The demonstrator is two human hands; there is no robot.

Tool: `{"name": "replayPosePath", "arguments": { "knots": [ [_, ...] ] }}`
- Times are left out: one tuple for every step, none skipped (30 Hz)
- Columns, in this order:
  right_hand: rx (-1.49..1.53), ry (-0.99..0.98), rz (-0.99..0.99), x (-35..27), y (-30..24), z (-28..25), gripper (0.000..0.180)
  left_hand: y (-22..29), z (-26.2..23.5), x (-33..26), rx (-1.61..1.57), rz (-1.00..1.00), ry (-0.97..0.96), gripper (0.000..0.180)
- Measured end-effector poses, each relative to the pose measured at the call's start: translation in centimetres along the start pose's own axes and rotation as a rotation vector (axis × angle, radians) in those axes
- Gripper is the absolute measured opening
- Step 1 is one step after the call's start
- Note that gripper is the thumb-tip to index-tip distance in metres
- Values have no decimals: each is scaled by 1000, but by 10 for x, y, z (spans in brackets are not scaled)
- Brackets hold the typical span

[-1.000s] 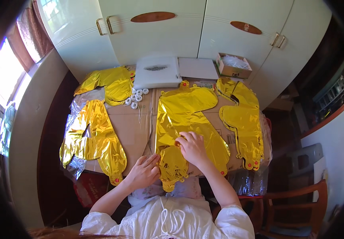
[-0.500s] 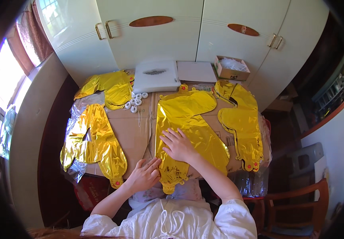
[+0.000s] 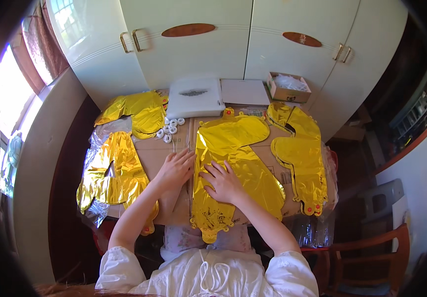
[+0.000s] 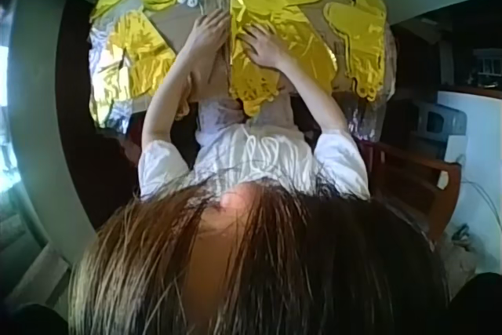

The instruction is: The recorder is folding gold foil balloons into a rectangular shape on a workbench.

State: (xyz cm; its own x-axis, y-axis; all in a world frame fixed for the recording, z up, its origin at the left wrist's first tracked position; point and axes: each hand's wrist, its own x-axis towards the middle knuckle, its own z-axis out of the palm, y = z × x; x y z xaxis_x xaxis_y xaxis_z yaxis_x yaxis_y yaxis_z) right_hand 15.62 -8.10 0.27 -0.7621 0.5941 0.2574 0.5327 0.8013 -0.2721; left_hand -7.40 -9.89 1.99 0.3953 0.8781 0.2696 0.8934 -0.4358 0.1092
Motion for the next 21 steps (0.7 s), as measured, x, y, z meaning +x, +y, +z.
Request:
{"name": "replayPosePath", "arguments": {
  "knots": [
    [0,6,-3,0,1,1,45,-7,6,11,1,1,-11,52],
    [-1,13,-7,-1,1,1,45,-13,11,20,1,2,-21,52],
    [0,13,-5,-1,1,1,45,-19,15,28,1,2,-30,52],
    [0,13,-2,-2,0,1,44,-24,17,36,-36,-23,-118,58],
    [1,13,0,-2,0,1,44,-28,18,41,-41,-23,-123,59],
    [2,21,-1,-2,1,1,44,-33,20,45,-46,-23,-127,61],
    [7,23,-1,-2,1,1,44,-35,21,49,-54,-23,-137,63],
    [13,25,-2,-3,2,1,44,-38,21,52,-54,-33,-191,69],
    [19,26,-3,-3,2,1,44,-40,22,55,-45,-25,-200,71],
    [18,32,-5,-3,2,1,44,-41,21,56,-37,-21,-209,73],
    [17,38,-8,-3,1,0,44,-43,20,58,-28,-16,-217,74],
    [16,44,-11,-3,1,-1,44,-45,20,62,-14,-22,-252,80],
    [16,42,-9,-3,2,0,44,-47,18,66,-10,-23,-268,82],
    [15,41,-7,-4,2,0,44,-50,17,70,-7,-24,-282,83],
    [14,40,-5,-4,2,1,44,-52,16,74,-2,-25,-297,84],
    [18,34,-5,-3,2,1,44,-56,16,78,-5,-32,-310,91],
    [21,28,-5,-3,2,1,44,-60,17,81,4,-31,-323,94],
    [25,23,-6,-2,2,0,44,-64,18,82,12,-30,-336,96],
    [23,13,-4,-2,1,0,44,-65,18,84,17,-27,-350,98],
    [20,4,-2,-2,1,-1,44,-67,18,86,29,-12,-355,103],
    [18,-6,-1,-1,1,-1,44,-69,17,87,42,1,-360,107]
  ]
}}
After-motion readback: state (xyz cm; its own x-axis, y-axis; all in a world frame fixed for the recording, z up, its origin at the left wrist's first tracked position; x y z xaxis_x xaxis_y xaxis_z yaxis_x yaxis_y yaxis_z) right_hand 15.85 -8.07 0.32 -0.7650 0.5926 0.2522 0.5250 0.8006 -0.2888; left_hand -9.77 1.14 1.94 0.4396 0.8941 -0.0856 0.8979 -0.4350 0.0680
